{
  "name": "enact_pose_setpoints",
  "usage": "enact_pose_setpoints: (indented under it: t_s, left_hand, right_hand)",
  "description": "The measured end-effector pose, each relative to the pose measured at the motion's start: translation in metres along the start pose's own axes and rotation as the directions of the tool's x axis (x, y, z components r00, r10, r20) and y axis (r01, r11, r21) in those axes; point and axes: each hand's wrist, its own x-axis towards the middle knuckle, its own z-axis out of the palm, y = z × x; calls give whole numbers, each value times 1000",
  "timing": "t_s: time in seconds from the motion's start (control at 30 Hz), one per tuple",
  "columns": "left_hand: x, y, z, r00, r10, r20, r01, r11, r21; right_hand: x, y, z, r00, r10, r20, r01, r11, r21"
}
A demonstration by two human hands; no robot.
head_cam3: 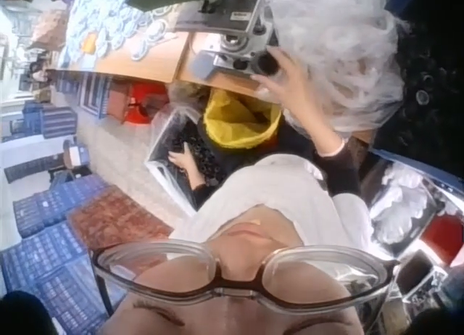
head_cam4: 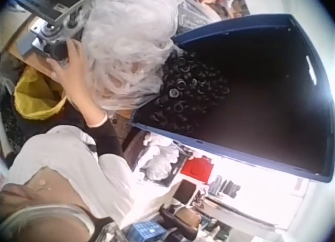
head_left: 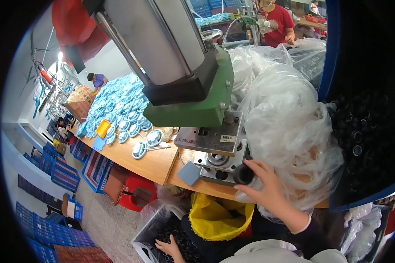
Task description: Manually stamp or press small black plastic components using a pneumatic press machine.
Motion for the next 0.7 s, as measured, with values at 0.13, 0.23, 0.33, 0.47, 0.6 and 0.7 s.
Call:
enact_pose_setpoints:
  t_s: [0.13,0.23,0.33,0.47,0.6,0.7]
  left_hand:
    - [2,11,26,953,297,-65,-304,934,-187]
    - [-12,92,19,893,443,-80,-441,823,-359]
    - [-10,155,7,808,570,-146,-560,669,-489]
    - [-7,241,-12,656,718,-234,-717,495,-491]
    - [9,299,3,497,838,-227,-793,332,-510]
    - [19,309,32,444,894,-66,-771,343,-537]
  right_hand:
    - [37,1,32,999,15,31,-18,997,77]
    - [55,14,53,996,-91,-17,89,993,-80]
    - [65,5,66,1000,4,28,-4,1000,-8]
    - [67,8,71,999,27,-22,-27,999,-25]
    - [65,10,66,1000,1,-18,-2,998,-66]
    - [60,14,71,999,40,1,-40,994,-99]
